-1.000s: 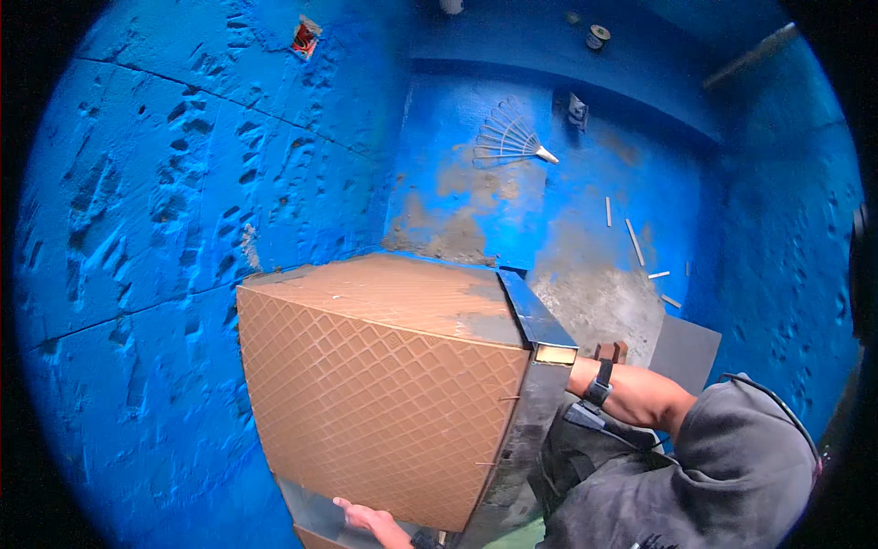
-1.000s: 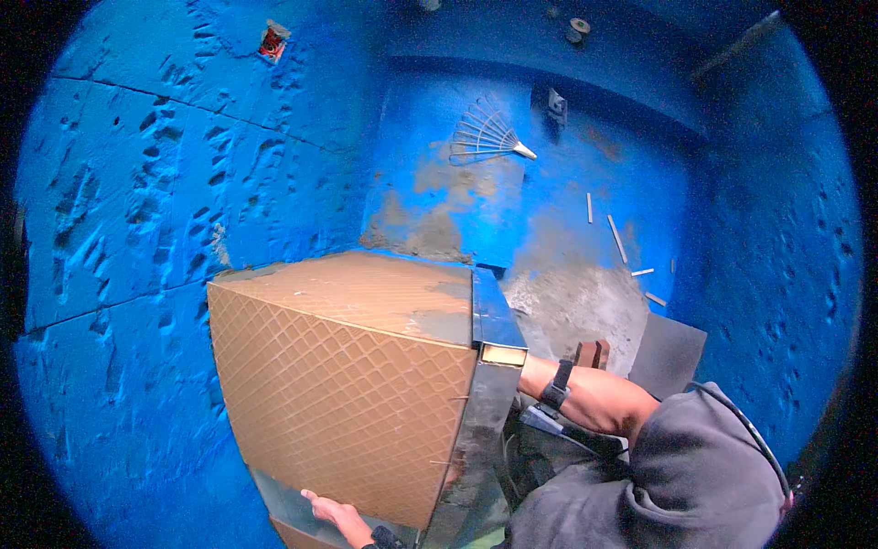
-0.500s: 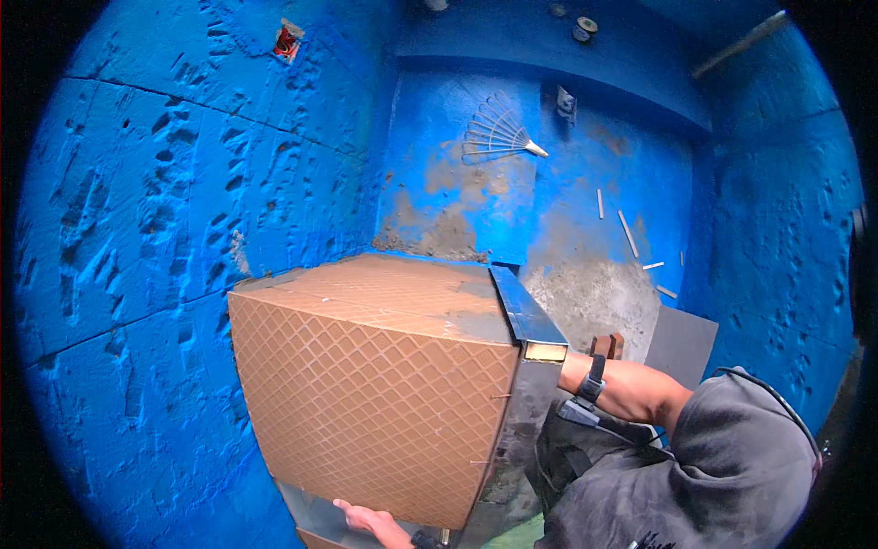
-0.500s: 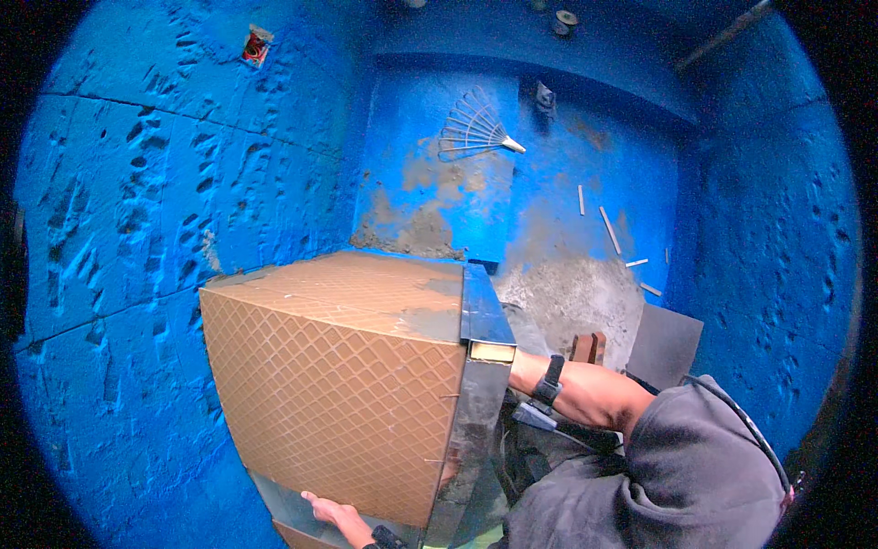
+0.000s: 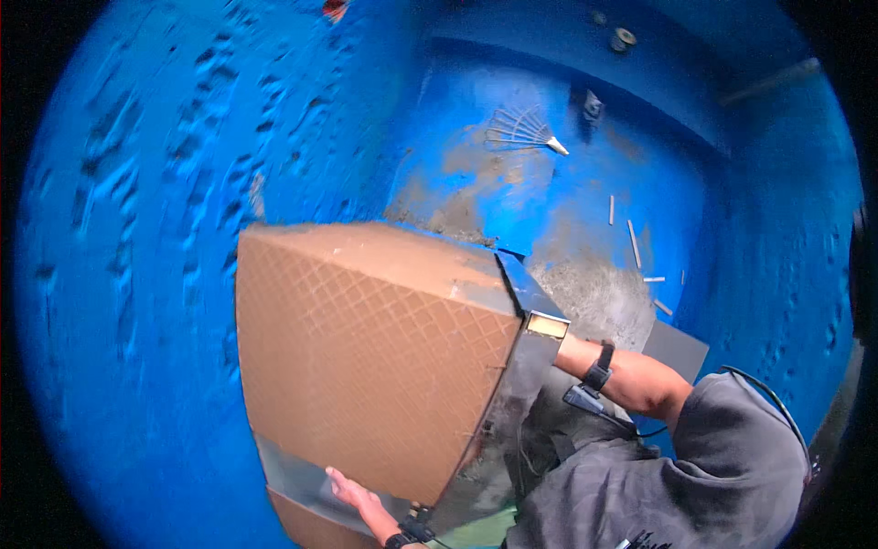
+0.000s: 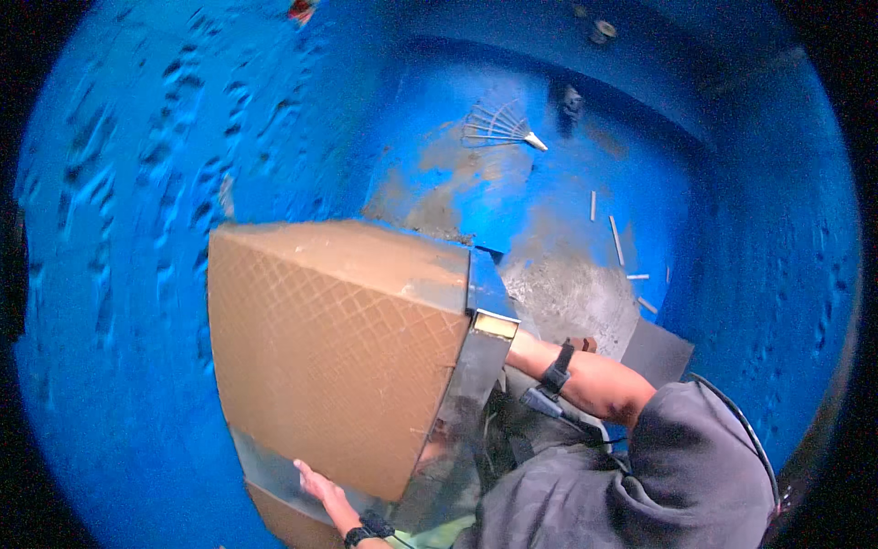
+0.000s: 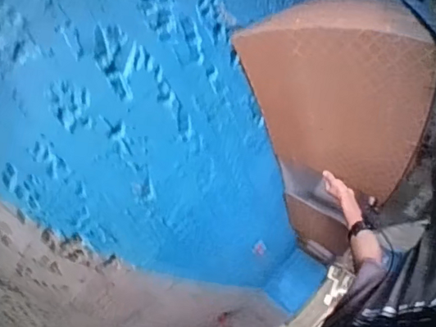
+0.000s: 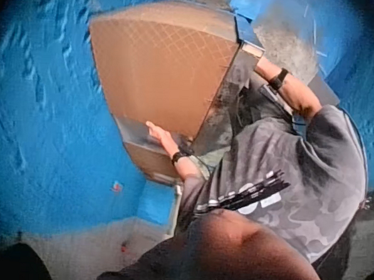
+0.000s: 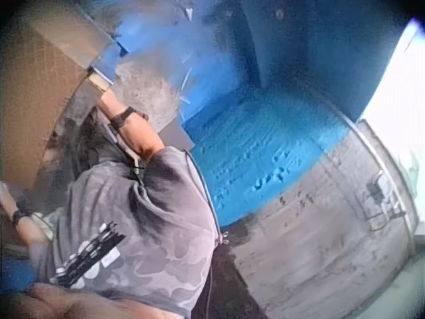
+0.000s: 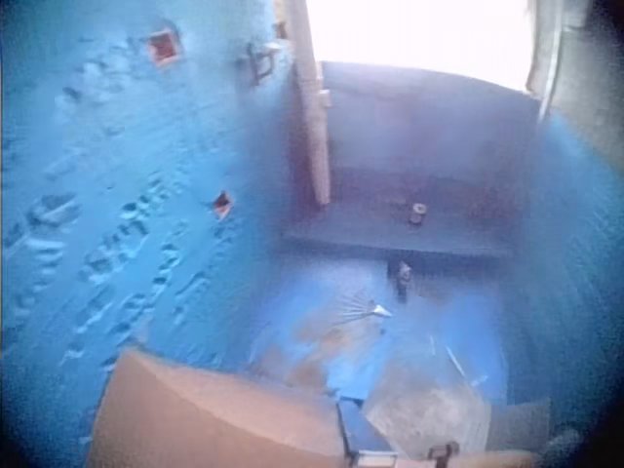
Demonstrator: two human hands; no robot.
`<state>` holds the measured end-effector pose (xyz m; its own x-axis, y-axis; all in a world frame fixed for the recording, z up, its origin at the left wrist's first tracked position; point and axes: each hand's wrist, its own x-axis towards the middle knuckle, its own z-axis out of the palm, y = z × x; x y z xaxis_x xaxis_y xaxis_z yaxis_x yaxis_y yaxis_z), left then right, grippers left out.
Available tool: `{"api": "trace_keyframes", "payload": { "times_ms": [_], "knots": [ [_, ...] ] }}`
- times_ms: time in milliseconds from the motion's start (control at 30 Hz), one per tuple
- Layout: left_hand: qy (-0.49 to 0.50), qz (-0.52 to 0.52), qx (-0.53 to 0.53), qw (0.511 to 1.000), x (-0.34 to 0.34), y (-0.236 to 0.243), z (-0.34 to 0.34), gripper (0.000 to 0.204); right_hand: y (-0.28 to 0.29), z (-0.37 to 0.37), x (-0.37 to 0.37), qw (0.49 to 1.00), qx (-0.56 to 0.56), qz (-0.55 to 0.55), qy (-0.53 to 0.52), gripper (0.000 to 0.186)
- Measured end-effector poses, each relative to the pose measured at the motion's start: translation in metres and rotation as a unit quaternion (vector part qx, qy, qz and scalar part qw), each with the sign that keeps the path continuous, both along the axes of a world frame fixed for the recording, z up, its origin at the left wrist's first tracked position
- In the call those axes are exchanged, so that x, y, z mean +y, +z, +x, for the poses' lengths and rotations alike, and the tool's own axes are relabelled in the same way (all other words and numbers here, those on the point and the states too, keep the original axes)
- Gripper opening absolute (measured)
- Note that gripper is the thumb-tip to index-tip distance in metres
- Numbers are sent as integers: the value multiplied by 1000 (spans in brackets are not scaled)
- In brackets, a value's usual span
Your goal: Measuring and placing tiles on a construction site.
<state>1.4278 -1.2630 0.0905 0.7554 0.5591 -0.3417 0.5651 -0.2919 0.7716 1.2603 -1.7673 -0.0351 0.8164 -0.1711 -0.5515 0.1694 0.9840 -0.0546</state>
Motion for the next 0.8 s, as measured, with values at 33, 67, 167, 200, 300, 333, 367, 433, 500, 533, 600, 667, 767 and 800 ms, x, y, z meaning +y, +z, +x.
{"api": "trace_keyframes", "payload": {
  "times_ms": [33, 67, 167, 200, 300, 333, 367, 433, 500, 533, 600, 667, 767, 800],
  "knots": [
    [-2, -29, 11, 1000, 4, 1, -15, 62, -1, -7, -3, 1000, -2, 7, 21, 37],
    [2, -58, 19, 998, 4, 5, -34, 60, -4, -6, -9, 999, -5, 16, 50, 37],
    [-46, -82, 105, 990, -5, 20, -79, 47, -2, -36, -37, 988, -11, 54, 146, 37],
    [-65, -3, 134, 989, 0, 13, -93, 46, 0, -4, -36, 983, -15, 65, 172, 37],
    [-195, 158, 71, 965, -26, 14, -122, 41, 17, 15, -17, 976, 41, 69, 203, 43],
    [-192, 168, 61, 965, -22, 15, -133, 40, 24, 23, -13, 971, 33, 73, 225, 43],
    [-195, 173, 54, 964, -27, 14, -141, 39, 31, 25, -12, 969, 17, 92, 227, 46],
    [-202, 208, 61, 955, -40, 18, -148, 40, 32, 22, -18, 966, 5, 108, 236, 49],
    [-182, 231, 58, 954, -46, 20, -154, 41, 31, 22, -21, 961, 9, 130, 243, 53],
    [-180, 244, 64, 951, -45, 19, -155, 41, 31, 22, -23, 960, 19, 137, 243, 53],
    [-188, 248, 55, 949, -53, 18, -151, 43, 41, 24, -25, 954, -30, 142, 261, 52],
    [-183, 243, 82, 949, -55, 23, -150, 45, 42, 20, -31, 954, -25, 139, 263, 51],
    [-180, 226, 67, 955, -44, 14, -155, 48, 8, 8, -34, 959, 10, 123, 255, 51],
    [-183, 243, 70, 950, -38, 16, -158, 49, 25, 20, -23, 954, 20, 154, 257, 50]
  ]
}}
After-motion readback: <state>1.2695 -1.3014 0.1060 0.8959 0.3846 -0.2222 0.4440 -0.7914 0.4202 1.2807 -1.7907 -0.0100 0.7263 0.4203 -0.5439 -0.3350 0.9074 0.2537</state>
